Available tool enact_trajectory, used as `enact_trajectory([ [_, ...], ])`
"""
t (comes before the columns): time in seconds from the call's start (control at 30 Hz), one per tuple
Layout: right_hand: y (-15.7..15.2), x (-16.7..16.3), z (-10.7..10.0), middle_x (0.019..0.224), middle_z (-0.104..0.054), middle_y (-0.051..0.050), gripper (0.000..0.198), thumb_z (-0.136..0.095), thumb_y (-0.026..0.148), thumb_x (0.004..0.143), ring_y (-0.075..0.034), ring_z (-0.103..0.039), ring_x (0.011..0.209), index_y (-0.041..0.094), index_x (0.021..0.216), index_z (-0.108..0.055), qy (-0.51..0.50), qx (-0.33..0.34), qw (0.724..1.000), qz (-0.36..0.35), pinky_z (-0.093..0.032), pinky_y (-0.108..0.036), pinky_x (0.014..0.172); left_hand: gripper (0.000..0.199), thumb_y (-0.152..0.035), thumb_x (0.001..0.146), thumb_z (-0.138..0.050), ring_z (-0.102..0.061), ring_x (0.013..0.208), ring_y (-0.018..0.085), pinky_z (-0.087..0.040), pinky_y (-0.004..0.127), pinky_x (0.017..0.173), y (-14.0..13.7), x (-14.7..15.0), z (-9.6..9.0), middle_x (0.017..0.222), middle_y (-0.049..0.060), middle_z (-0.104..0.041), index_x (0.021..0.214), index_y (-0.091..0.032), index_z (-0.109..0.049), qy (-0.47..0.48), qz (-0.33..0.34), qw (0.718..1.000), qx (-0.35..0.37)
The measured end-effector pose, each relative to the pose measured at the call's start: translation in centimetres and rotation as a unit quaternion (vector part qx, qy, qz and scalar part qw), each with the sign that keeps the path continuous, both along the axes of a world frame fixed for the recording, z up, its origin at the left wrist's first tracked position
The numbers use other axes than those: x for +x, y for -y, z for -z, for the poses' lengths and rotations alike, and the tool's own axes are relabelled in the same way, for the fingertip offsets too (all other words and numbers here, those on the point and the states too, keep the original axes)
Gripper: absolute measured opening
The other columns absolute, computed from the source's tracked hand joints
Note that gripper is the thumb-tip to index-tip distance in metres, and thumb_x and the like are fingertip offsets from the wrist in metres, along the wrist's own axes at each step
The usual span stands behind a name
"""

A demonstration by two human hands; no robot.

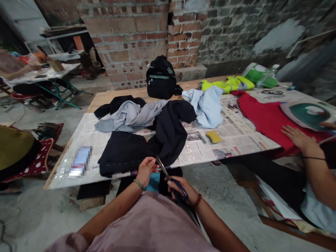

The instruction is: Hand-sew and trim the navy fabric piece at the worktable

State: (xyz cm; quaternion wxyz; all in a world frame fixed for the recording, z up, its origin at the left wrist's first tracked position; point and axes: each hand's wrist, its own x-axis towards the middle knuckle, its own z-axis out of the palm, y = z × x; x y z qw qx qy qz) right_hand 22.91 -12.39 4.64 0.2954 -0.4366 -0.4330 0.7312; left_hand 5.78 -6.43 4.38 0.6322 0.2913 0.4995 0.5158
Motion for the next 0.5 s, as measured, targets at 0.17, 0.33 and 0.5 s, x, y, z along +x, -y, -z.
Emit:
enact_trajectory([
  [0.17, -0.4, -0.6, 0.1, 0.059, -0.051, 0.003, 0.055, -0.061, 0.055, 0.067, -0.005, -0.044, 0.038, 0.013, 0.101, -0.055, 0.050, 0.004, 0.999, 0.013, -0.030, -0.017, 0.036, 0.032, -0.040, 0.061, -0.067, -0.057, 0.057, 0.010, -0.044, 0.018, 0.043, 0.3, 0.3, 0.0, 0.066, -0.002, -0.055, 0.074, -0.015, -0.053, -0.011, 0.018, 1.000, 0.003],
  [0.33, -0.2, -0.6, 0.7, 0.059, -0.050, 0.003, 0.046, -0.060, 0.054, 0.068, -0.007, -0.043, 0.039, 0.020, 0.099, -0.057, 0.077, 0.020, 0.997, 0.018, -0.030, -0.020, 0.038, 0.032, -0.039, 0.061, -0.067, -0.060, 0.059, 0.012, -0.046, 0.020, 0.045, 0.6, -0.1, -0.5, 0.080, 0.001, -0.059, 0.076, -0.016, -0.049, 0.030, 0.020, 0.999, -0.008],
  [0.5, -0.4, 2.7, 1.6, 0.063, -0.052, 0.001, 0.040, -0.056, 0.054, 0.070, -0.012, -0.047, 0.045, 0.028, 0.101, -0.054, 0.112, 0.061, 0.984, 0.125, -0.034, -0.025, 0.042, 0.032, -0.043, 0.063, -0.064, -0.058, 0.049, 0.009, -0.036, 0.017, 0.034, 3.0, -3.3, -0.3, 0.085, 0.006, -0.064, 0.073, -0.016, -0.050, -0.051, 0.078, 0.995, -0.043],
])
